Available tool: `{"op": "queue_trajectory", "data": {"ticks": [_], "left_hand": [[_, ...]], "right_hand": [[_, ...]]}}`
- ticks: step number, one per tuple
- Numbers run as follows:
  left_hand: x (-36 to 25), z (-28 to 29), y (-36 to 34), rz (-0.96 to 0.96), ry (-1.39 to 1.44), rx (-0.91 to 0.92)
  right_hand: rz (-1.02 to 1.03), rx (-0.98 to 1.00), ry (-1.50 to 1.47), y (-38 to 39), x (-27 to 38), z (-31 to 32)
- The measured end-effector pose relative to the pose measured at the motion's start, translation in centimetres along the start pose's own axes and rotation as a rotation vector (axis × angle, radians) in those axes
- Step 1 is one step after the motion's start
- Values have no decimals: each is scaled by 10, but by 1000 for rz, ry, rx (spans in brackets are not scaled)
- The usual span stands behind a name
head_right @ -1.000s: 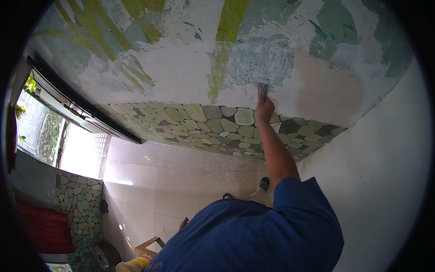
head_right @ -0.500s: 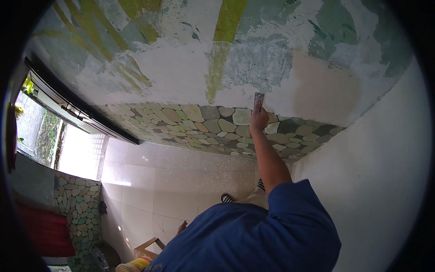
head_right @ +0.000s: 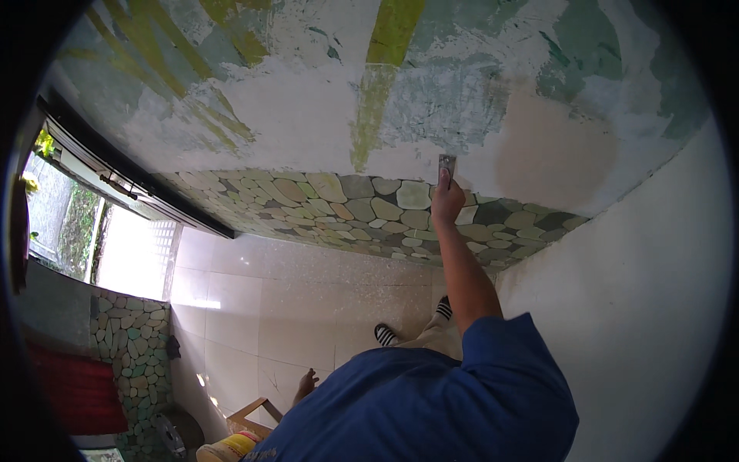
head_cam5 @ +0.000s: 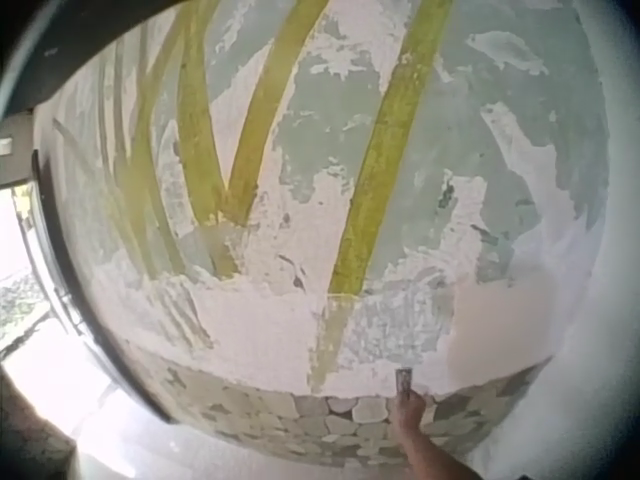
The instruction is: The person is applying plaster or filler to a wall using a putty knife.
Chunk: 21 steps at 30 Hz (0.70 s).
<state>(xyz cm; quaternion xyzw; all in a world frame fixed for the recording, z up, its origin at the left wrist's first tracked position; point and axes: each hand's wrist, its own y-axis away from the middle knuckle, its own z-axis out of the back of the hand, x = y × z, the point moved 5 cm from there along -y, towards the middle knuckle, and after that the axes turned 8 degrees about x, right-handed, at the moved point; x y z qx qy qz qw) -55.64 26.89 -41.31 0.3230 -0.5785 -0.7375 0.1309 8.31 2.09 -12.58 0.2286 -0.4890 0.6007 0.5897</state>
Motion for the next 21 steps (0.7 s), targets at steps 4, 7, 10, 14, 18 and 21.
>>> {"op": "queue_trajectory", "data": {"ticks": [4,7,10,14,18,21], "left_hand": [[-2,-5,2,16,-60,1],[0,-6,0,-5,6,7],[-2,-5,7,29,27,-14],[-2,5,10,18,-7,-20],[-9,9,11,4,16,-35],[-10,8,9,-9,63,-42]], "right_hand": [[-101,68,30,44,-24,7],[-77,81,109,41,-29,-4],[41,11,0,-10,19,-5],[17,-17,-168,-19,33,-12],[-41,44,-11,33,-16,-14],[-71,98,37,62,-30,-10]]}}
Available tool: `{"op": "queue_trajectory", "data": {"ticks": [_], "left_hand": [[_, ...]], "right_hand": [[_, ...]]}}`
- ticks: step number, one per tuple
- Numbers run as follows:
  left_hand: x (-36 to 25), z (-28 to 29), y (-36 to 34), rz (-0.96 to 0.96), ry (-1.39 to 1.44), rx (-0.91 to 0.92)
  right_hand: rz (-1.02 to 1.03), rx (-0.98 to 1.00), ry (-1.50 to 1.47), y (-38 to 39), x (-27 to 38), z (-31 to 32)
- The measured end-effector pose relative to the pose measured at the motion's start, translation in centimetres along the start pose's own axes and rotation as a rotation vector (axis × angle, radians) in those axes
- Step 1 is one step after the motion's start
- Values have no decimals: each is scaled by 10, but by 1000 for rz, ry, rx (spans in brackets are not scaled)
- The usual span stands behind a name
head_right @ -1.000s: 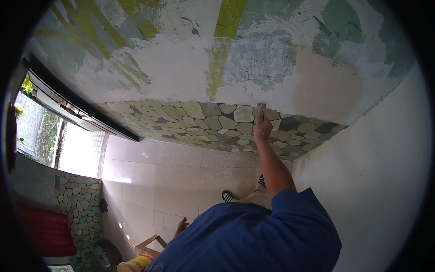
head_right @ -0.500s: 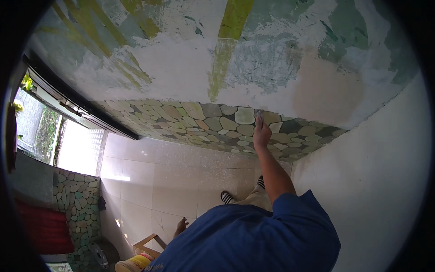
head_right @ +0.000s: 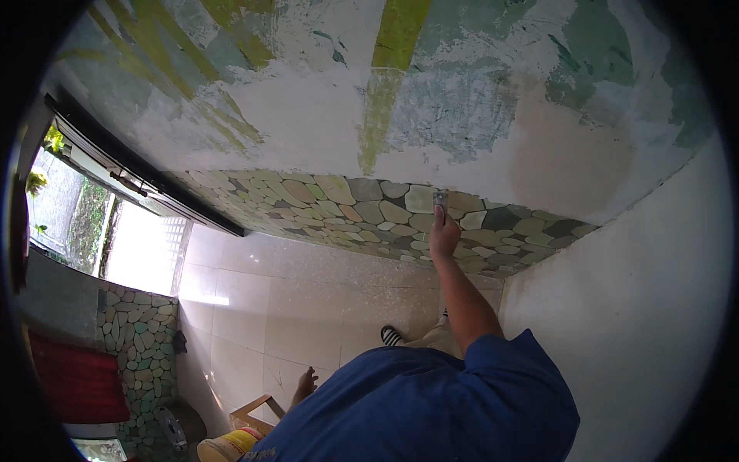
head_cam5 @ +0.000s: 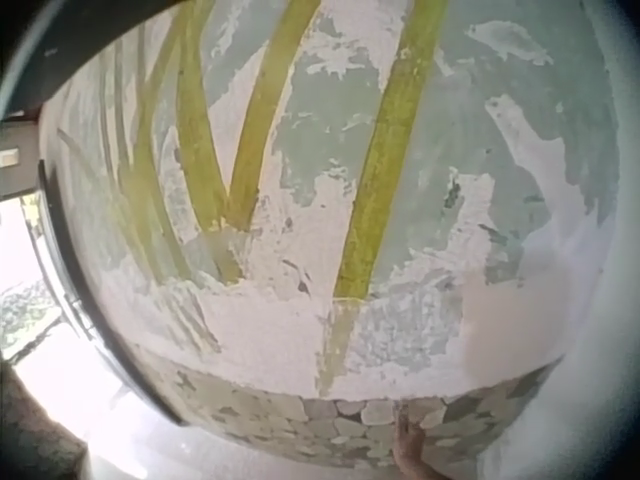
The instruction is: The person is applying plaster or filler to a wall using a putty knife.
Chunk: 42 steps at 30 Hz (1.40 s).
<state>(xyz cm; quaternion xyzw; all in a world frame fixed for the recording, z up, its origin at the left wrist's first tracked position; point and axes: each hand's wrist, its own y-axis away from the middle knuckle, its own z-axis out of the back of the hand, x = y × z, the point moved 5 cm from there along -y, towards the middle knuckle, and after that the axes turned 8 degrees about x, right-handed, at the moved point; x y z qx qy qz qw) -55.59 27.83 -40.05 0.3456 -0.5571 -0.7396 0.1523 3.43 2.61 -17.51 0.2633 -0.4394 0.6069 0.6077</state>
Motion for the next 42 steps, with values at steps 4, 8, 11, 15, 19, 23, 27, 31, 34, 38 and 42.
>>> {"op": "queue_trajectory", "data": {"ticks": [4,8,11,15,19,23,27,31,34,38,42], "left_hand": [[0,-11,-1,6,-34,1],[-22,-31,13,-93,-115,-11],[-73,-71,37,-333,-251,9],[-197,-182,116,-944,-400,260],[-262,-275,206,-993,47,602],[-289,-334,238,-1144,85,556],[-296,-382,231,-994,178,713],[-296,-399,193,-863,126,615],[-299,-411,176,-797,129,563],[-313,-427,168,-829,234,538],[-339,-445,173,-871,182,399]], "right_hand": [[108,-86,-24,-64,9,-2],[-1,48,-93,-48,12,-3],[-76,244,-346,1,26,-6],[-98,692,-411,97,31,-12],[207,826,-450,130,64,-8],[321,904,-489,105,75,15],[456,806,-351,22,72,68],[478,273,-336,-103,80,190],[619,-171,-211,-185,48,303],[971,-584,431,-191,97,375],[1009,-730,416,-199,99,380]]}}
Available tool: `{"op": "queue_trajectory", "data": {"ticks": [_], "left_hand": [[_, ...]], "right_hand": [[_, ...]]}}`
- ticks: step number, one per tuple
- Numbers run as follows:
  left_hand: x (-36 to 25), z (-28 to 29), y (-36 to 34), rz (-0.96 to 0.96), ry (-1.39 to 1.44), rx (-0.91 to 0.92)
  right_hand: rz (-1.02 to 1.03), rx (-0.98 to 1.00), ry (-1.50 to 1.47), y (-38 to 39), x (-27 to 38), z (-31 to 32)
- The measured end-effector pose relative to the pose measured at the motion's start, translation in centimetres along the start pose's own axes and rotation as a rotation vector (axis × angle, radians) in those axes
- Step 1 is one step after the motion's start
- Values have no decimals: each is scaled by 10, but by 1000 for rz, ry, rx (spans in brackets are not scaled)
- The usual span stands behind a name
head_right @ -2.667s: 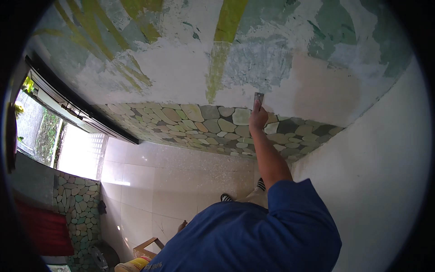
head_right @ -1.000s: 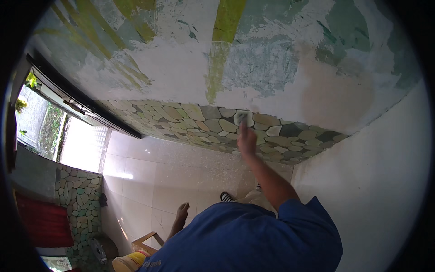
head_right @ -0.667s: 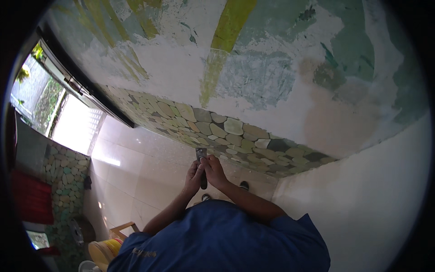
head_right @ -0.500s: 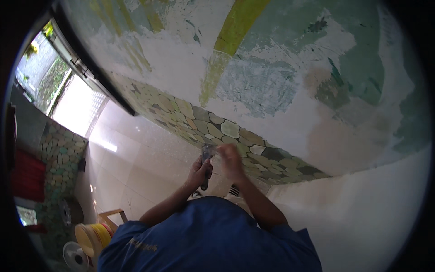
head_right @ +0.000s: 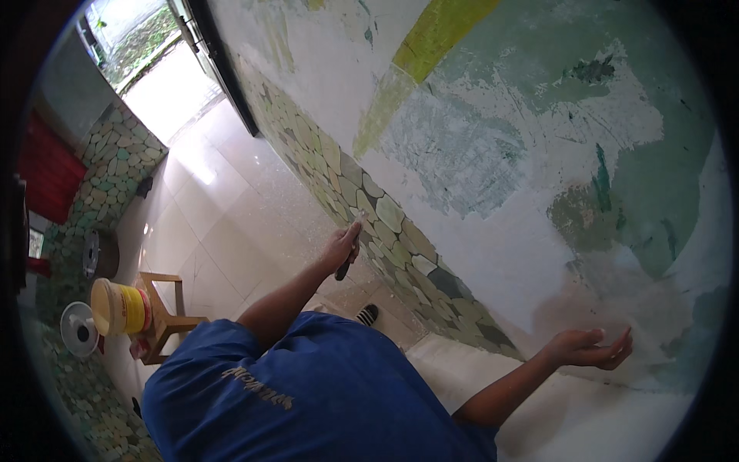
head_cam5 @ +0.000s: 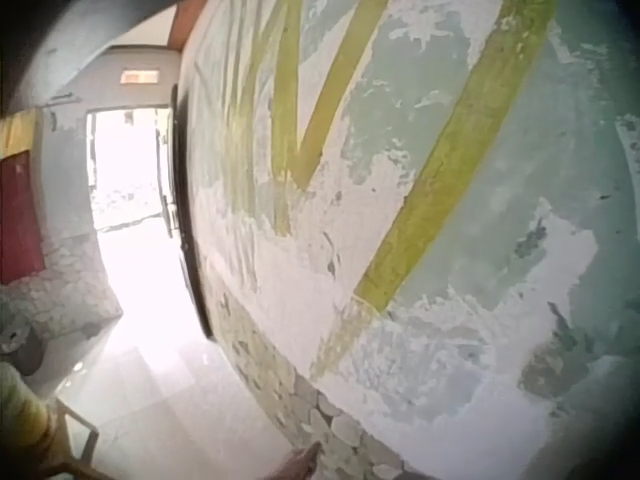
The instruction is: The person is applying plaster or filler to a wall using a putty knife.
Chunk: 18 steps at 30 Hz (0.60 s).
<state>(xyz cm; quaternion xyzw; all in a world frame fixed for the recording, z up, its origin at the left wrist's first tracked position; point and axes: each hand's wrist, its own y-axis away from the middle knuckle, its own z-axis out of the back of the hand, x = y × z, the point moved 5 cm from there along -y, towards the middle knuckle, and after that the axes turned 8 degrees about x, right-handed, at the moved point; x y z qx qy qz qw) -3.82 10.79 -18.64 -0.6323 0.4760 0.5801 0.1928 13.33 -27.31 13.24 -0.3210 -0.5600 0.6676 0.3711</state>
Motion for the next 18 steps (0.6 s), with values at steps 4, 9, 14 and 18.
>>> {"op": "queue_trajectory", "data": {"ticks": [4,9,14,18], "left_hand": [[-40,-18,-43,-107,-79,-64],[-79,-40,-71,-204,32,-90],[-33,-18,-50,-220,86,-142],[-15,-16,-49,-91,15,-189]], "right_hand": [[95,-100,45,7,6,-16],[107,-104,-40,9,2,-18],[93,-107,-43,12,-2,-16],[91,-105,-44,11,0,-14]]}}
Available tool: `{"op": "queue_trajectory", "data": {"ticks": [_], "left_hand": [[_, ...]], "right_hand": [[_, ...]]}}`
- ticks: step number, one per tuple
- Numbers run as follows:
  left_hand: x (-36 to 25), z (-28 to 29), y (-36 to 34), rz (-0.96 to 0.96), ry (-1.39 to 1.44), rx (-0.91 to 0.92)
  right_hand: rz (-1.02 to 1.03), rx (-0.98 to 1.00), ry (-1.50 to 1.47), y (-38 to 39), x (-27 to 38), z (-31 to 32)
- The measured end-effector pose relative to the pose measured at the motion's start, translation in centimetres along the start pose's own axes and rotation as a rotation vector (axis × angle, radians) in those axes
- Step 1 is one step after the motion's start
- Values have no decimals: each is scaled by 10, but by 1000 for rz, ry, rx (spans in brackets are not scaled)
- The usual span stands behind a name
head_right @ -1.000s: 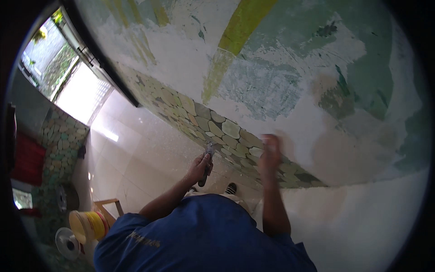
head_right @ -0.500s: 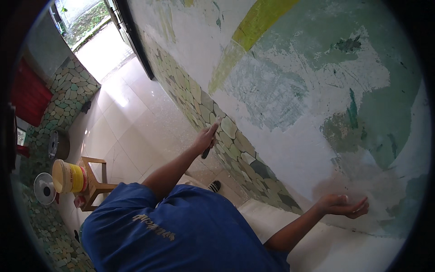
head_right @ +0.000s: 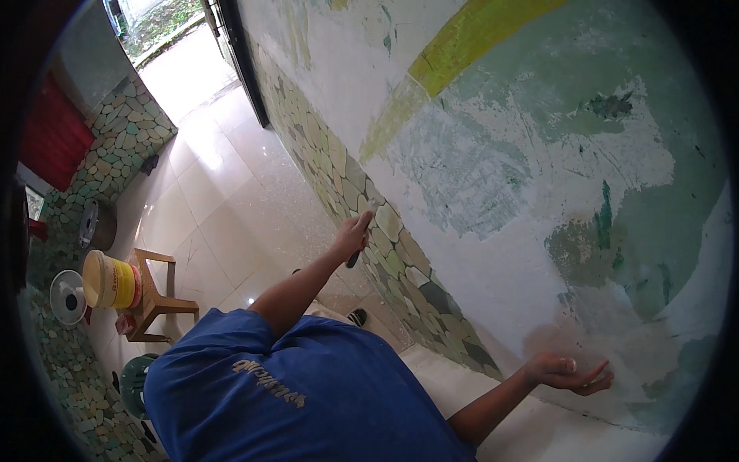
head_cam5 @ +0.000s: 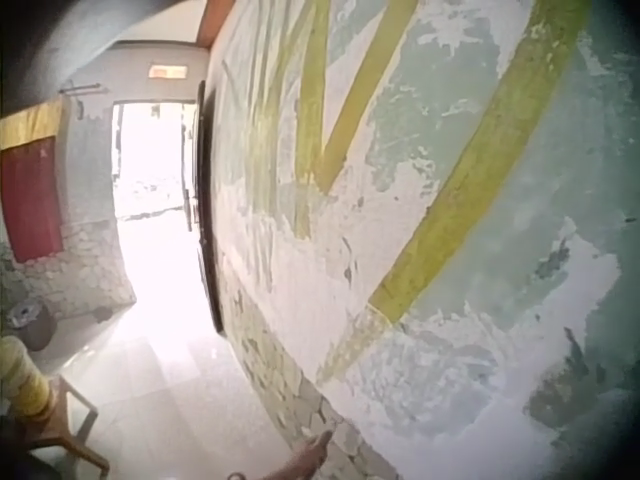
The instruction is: The person is applying plaster or filler to a wall using a putty knife.
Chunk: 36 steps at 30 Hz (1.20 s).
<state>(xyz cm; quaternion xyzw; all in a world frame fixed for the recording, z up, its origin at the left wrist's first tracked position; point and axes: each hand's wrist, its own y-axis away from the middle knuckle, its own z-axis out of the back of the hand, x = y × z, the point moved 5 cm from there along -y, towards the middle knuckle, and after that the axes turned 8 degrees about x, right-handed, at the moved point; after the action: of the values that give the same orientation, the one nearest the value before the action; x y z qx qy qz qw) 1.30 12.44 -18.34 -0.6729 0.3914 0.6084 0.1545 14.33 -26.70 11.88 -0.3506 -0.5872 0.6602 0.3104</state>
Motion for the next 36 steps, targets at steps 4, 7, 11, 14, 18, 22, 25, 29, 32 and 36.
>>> {"op": "queue_trajectory", "data": {"ticks": [4,7,11,14,18,22,25,29,32,36], "left_hand": [[-61,-18,-38,-163,-38,92],[-73,-18,-34,-182,-2,112],[-31,9,-7,-64,19,58],[-14,11,4,24,36,30],[-66,-14,-37,-139,40,148],[-67,1,-36,-133,-75,140],[-53,15,-24,-127,-61,144],[2,40,-13,18,-121,7],[-28,20,-46,-231,-306,49],[-32,12,-58,-168,-131,74]], "right_hand": [[-29,32,-16,3,0,-5],[-9,42,-4,1,-2,-1],[-24,14,-10,1,-4,1],[-3,15,-15,4,-5,-2],[-16,9,-44,5,-1,-5],[0,19,-18,4,-3,-1],[-3,-3,-22,1,-5,4],[-25,17,1,6,-7,-3],[2,25,17,5,-3,-5],[12,36,36,4,-7,-8]]}}
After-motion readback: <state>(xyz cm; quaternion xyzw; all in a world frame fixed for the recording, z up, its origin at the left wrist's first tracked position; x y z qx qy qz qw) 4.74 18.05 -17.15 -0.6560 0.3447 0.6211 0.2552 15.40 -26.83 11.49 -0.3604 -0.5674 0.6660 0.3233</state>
